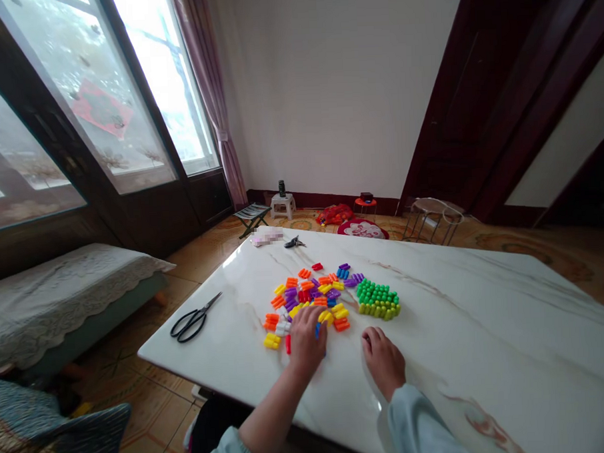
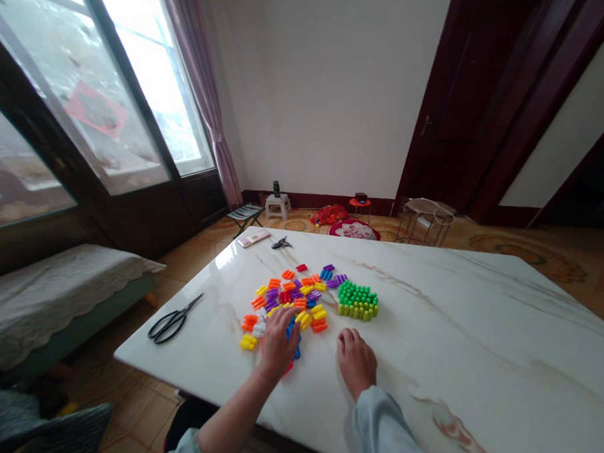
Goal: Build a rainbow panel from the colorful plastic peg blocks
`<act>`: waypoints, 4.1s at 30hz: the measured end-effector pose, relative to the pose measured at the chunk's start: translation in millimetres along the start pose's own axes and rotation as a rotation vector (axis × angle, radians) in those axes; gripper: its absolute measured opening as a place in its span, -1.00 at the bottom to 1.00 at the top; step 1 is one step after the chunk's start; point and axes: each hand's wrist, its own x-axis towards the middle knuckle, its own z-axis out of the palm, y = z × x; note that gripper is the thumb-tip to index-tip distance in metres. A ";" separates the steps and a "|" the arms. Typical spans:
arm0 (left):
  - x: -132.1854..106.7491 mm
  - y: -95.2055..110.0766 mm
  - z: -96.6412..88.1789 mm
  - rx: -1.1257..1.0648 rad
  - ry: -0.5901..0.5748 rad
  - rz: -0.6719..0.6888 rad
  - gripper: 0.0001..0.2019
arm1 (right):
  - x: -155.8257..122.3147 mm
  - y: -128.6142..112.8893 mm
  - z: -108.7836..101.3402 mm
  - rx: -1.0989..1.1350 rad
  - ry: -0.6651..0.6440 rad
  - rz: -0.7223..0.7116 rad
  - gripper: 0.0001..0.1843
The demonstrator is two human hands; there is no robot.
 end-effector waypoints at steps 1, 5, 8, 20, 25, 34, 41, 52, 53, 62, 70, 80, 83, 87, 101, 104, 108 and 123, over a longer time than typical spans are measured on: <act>4.0 -12.9 -8.6 0.087 0.024 -0.035 -0.70 | -0.1 0.3 0.8 -0.008 0.002 -0.007 -0.85; 6.3 -53.4 -25.9 0.207 -0.050 -0.110 -0.63 | 0.3 0.9 2.4 -0.012 0.024 -0.030 -0.85; -3.2 -60.1 -25.7 0.109 -0.143 -0.096 -0.68 | 0.5 0.4 1.6 -0.005 0.033 -0.033 -0.85; 28.4 -63.9 -19.9 0.380 -0.295 -0.271 -0.65 | 0.8 0.6 3.4 -0.009 0.025 -0.016 -0.87; 51.6 -56.8 -13.6 0.511 -0.517 -0.380 -0.62 | 1.0 0.0 2.6 -0.018 0.038 -0.015 -0.88; 53.6 -59.5 -6.5 0.466 -0.522 -0.452 -0.76 | 1.0 -0.5 1.5 -0.007 0.027 -0.012 -0.88; 48.2 -68.2 -11.8 0.215 -0.409 -0.439 -0.69 | 1.1 -3.5 -2.1 0.005 0.023 0.006 -0.87; 54.1 -69.5 -3.5 -0.505 -0.083 -0.722 -0.80 | 1.0 -4.8 -5.1 0.038 0.013 0.016 -0.87; 53.7 -68.8 -1.4 -0.573 -0.072 -0.758 -0.81 | 0.9 -5.0 -5.2 0.038 0.015 0.018 -0.87; 52.5 -66.3 10.2 -0.786 -0.013 -0.930 -0.88 | 0.8 -4.8 -4.5 0.034 0.031 0.021 -0.87; 50.1 -43.3 -2.8 -0.450 -0.104 -0.600 -0.85 | 0.4 -3.8 -2.4 0.039 0.046 0.016 -0.87; 65.0 -17.3 8.5 0.211 -0.650 0.052 -0.60 | 1.0 -6.8 -8.4 0.030 0.020 0.039 -0.88; 71.1 -18.7 11.4 0.245 -0.724 0.039 -0.52 | 1.3 -7.3 -8.6 0.032 0.015 0.043 -0.88; 77.7 -21.2 16.3 0.298 -0.756 0.088 -0.49 | 1.6 -7.0 -8.1 0.044 0.011 0.048 -0.88; 92.4 -18.5 25.8 0.367 -0.717 0.023 -0.67 | 1.6 -9.2 -11.6 0.031 0.001 0.054 -0.86; 88.9 -18.2 20.1 0.368 -0.626 -0.050 -0.66 | 1.5 -9.6 -12.3 0.037 0.003 0.059 -0.87; 73.6 -8.4 16.6 0.317 -0.538 -0.080 -0.64 | 1.5 -8.6 -11.4 0.063 -0.012 0.076 -0.84; -16.0 16.0 63.4 -0.127 -0.375 -0.027 -0.45 | -0.6 -3.6 -2.5 0.414 0.038 0.019 -0.76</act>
